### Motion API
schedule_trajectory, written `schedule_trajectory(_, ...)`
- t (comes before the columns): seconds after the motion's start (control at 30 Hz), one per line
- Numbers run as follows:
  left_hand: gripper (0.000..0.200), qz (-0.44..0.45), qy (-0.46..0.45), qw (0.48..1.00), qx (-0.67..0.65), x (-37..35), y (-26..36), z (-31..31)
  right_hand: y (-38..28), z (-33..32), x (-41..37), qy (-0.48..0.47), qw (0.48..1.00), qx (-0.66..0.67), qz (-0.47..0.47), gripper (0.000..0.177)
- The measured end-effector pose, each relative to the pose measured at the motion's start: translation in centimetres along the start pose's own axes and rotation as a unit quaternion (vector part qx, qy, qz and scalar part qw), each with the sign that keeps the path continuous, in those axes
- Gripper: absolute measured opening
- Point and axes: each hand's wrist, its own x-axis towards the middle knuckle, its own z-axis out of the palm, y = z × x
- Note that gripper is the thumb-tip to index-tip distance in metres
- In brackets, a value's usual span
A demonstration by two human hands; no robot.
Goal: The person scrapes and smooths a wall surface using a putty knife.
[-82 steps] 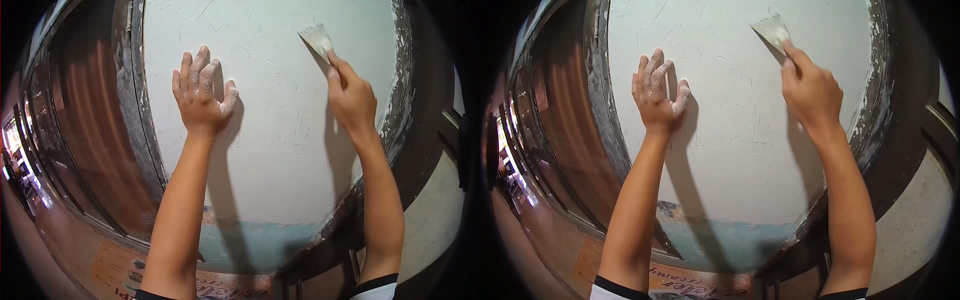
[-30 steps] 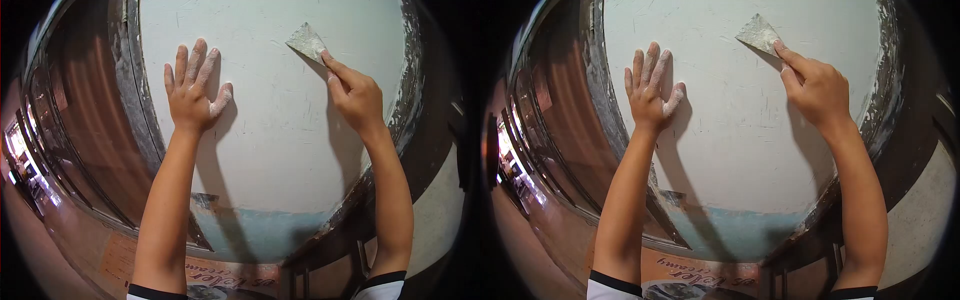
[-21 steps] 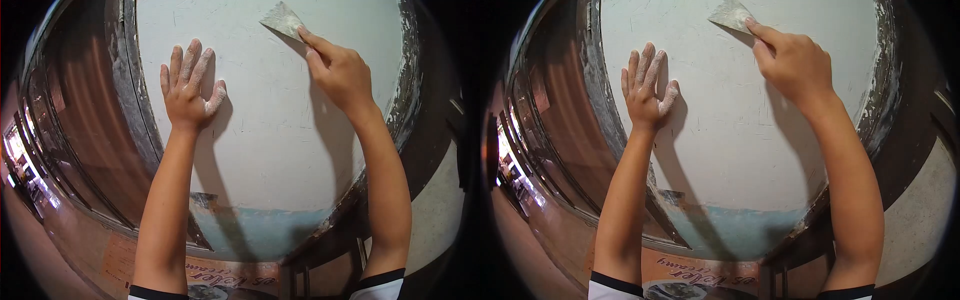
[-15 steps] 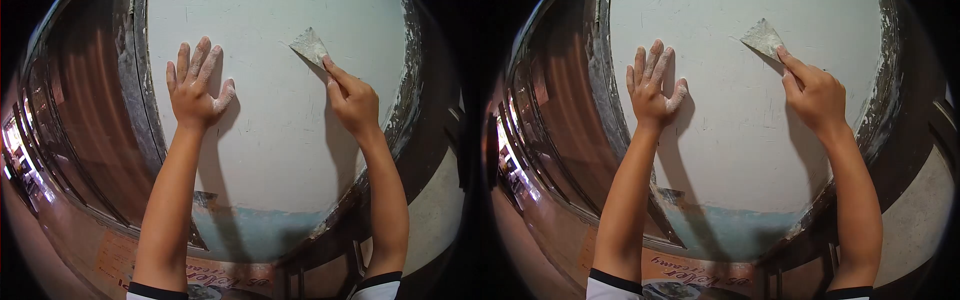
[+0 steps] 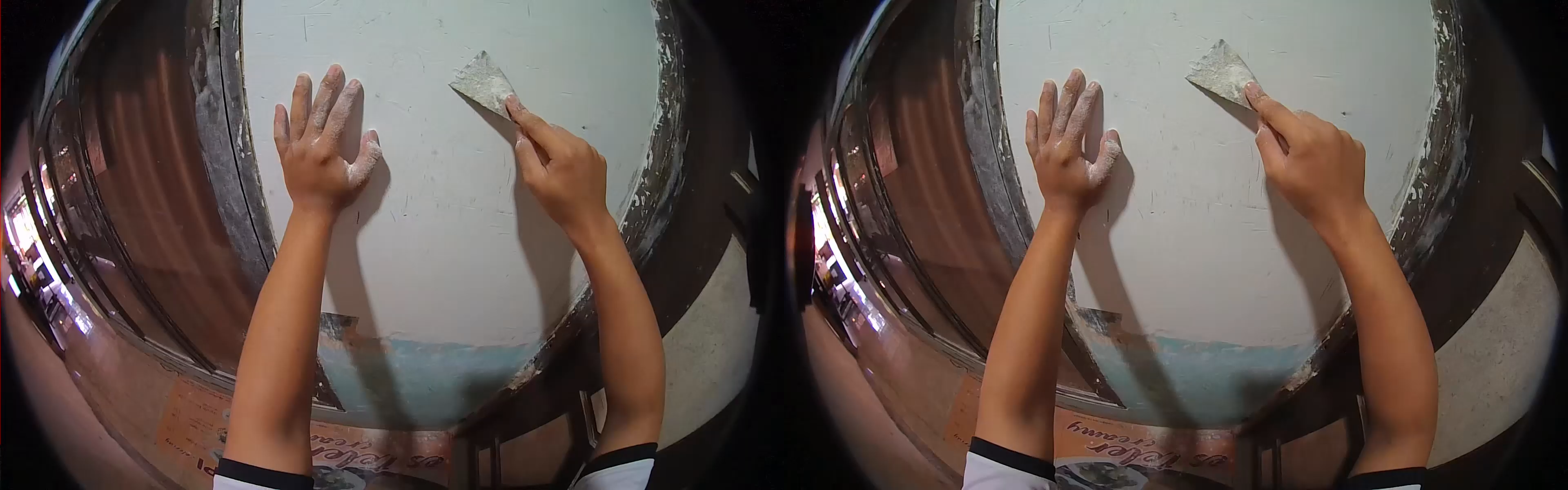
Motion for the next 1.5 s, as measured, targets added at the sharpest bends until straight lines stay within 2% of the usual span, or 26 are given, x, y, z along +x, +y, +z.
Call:
schedule_trajectory(0.1, 0.062, 0.005, -0.001, 1.000, -0.002, 0.0, 0.1, -0.2, -1.3, 0.8, 1.7, 0.044, 0.999, 0.005, 0.010, 0.036)
schedule_trajectory(0.27, 0.064, 0.005, -0.008, 1.000, -0.002, 0.0, -0.2, -0.2, -4.0, 0.4, 5.8, 0.014, 0.998, 0.003, 0.056, 0.037)
schedule_trajectory(0.43, 0.064, 0.003, -0.009, 1.000, -0.011, 0.0, -0.1, -0.3, -2.6, 0.0, 2.8, 0.039, 0.998, -0.009, 0.054, 0.037)
schedule_trajectory(0.5, 0.063, 0.006, -0.013, 1.000, -0.012, 0.1, -0.2, -0.3, -2.5, -0.5, 1.7, 0.040, 0.995, 0.046, 0.079, 0.036)
schedule_trajectory(0.77, 0.063, 0.012, -0.013, 1.000, -0.007, 0.1, -0.4, -0.3, -5.0, -1.1, 6.2, 0.010, 0.992, 0.045, 0.115, 0.034)
schedule_trajectory(0.83, 0.063, 0.004, -0.004, 1.000, -0.003, 0.0, -0.3, -0.2, -4.0, -0.7, 4.9, 0.026, 0.995, 0.033, 0.094, 0.034)
schedule_trajectory(0.9, 0.061, -0.008, -0.003, 1.000, -0.010, -0.1, -0.2, -0.2, -3.3, -1.3, 2.5, -0.025, 0.992, 0.040, 0.115, 0.035)
schedule_trajectory(1.0, 0.059, -0.008, 0.006, 1.000, -0.023, 0.0, -0.1, -0.3, -1.2, 0.1, -0.8, 0.009, 0.998, 0.028, 0.062, 0.039)
schedule_trajectory(1.1, 0.061, -0.002, -0.003, 1.000, -0.026, -0.1, -0.2, -0.4, -1.3, 0.4, -0.4, 0.023, 0.998, 0.023, 0.047, 0.040)
schedule_trajectory(1.2, 0.061, -0.002, -0.009, 1.000, -0.025, -0.1, -0.2, -0.4, -3.8, -1.4, 2.1, -0.046, 0.995, 0.005, 0.089, 0.037)
schedule_trajectory(1.5, 0.063, -0.002, -0.002, 1.000, -0.026, -0.3, -0.4, -0.2, -0.4, -0.1, -2.7, -0.003, 0.999, -0.007, 0.032, 0.042)
